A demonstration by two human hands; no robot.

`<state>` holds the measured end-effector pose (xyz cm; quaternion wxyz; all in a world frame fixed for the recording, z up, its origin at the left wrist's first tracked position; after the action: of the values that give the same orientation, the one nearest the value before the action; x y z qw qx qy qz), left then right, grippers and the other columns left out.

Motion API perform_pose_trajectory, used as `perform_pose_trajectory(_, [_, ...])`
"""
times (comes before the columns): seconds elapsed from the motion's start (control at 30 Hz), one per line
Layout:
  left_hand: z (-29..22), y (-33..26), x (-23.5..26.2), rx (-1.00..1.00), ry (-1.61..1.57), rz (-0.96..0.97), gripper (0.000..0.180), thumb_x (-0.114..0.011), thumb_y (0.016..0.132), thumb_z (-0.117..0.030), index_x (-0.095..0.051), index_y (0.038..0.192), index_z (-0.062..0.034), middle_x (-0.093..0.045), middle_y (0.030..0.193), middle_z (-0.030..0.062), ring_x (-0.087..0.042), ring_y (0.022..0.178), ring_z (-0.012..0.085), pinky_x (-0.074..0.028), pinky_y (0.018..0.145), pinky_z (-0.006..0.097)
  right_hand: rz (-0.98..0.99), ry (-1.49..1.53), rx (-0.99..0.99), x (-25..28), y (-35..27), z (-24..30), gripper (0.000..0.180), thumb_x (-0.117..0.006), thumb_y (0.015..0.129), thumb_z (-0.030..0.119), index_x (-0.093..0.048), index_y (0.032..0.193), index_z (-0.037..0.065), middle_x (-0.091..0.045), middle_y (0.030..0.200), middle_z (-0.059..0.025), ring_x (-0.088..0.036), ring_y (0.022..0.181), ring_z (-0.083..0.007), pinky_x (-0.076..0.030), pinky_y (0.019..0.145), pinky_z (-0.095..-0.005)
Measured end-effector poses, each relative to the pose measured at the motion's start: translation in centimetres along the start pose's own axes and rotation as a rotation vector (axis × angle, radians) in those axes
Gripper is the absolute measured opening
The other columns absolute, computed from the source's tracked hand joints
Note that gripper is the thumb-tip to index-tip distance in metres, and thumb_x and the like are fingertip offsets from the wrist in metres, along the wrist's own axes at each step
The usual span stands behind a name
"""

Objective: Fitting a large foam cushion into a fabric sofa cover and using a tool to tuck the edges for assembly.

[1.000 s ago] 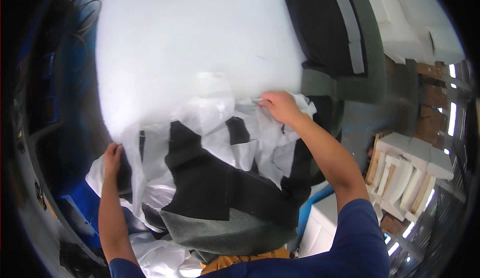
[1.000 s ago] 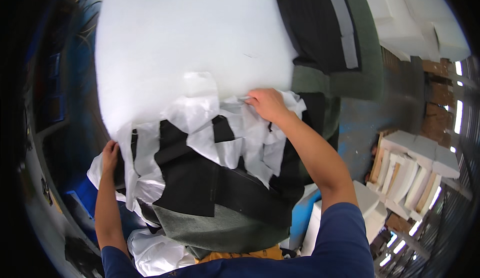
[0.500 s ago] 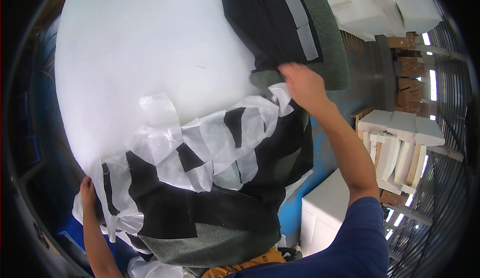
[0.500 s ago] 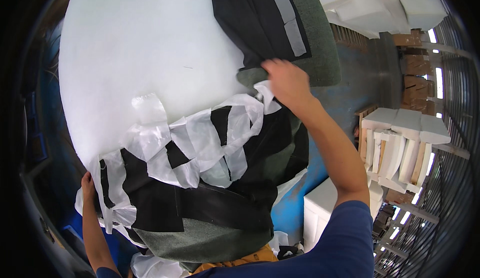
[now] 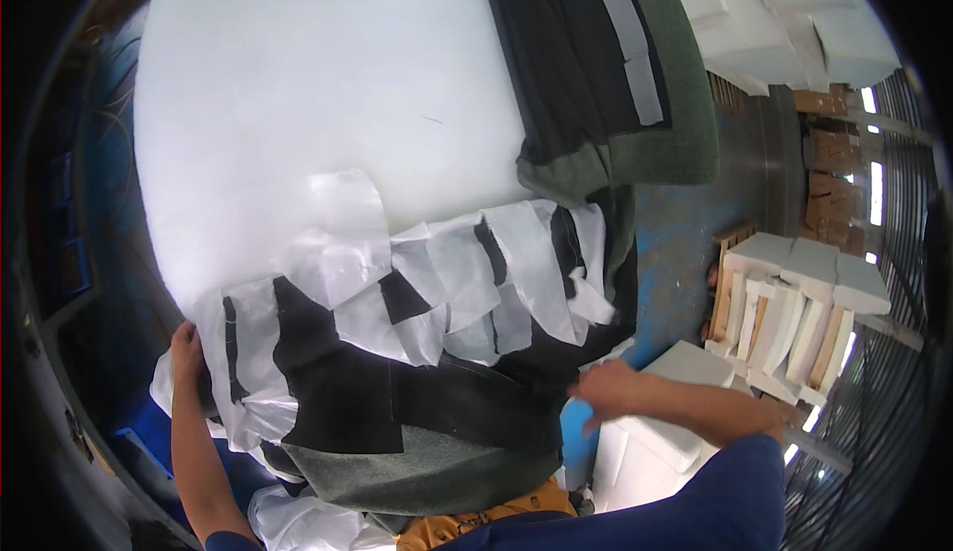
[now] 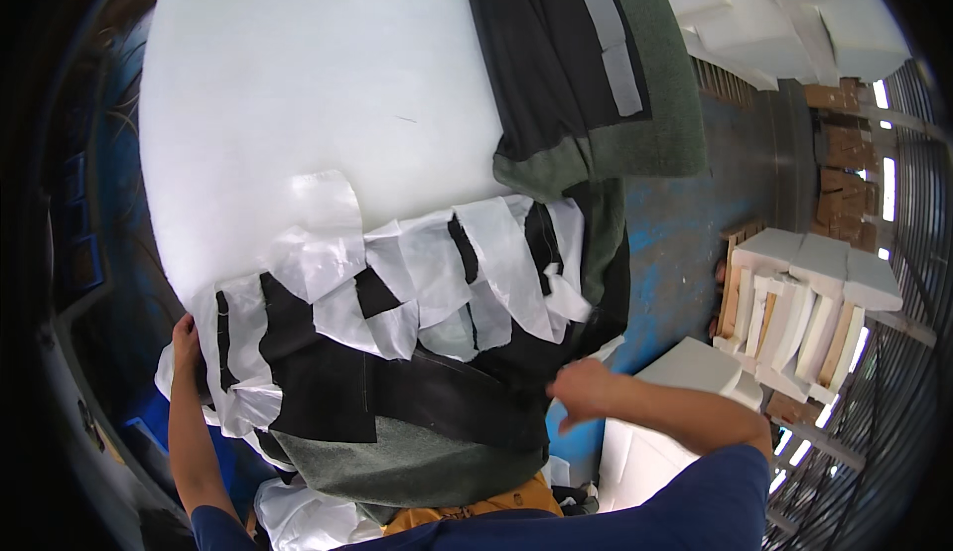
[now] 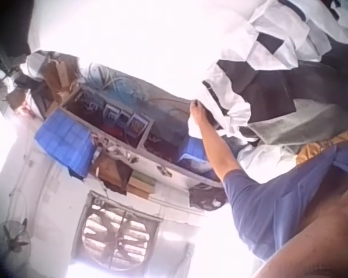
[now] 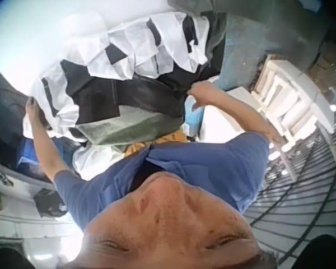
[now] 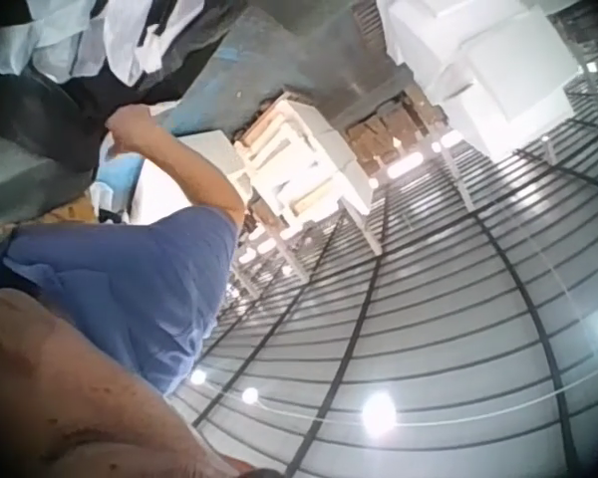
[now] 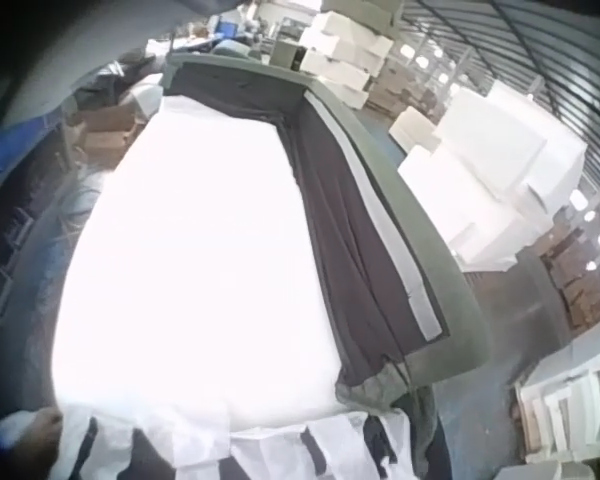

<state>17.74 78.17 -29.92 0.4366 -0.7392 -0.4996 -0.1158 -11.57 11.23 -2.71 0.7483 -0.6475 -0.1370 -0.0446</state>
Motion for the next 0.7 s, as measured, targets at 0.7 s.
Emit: perform_pose_trajectory(0.7, [-8.3,-3.8,0.7,-0.081,0.048,-0.235,0.027,-0.074,0.087,-0.030,-0.067,0.096,-0.0049,-0.064,0.097,0.0157,-0.063,0.094,0.0369,-0.050,0.082,0.044,-1.438,0.293,0.618,30.0,15.1,24.2,0.024,-0.066,0.082,0.009,-0.067,0.106,0.006,-0.068,0.097,-0.0118,-0.065,0.096,-0.0316,-0.052,0.082,-0.0449])
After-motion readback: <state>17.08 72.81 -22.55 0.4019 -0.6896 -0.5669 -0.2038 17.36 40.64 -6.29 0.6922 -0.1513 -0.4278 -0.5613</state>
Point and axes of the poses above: each hand's wrist, its own y-axis towards the middle knuckle, its own x-axis out of the back of the hand, z = x × y, the point moved 5 cm from there along y, towards the middle knuckle
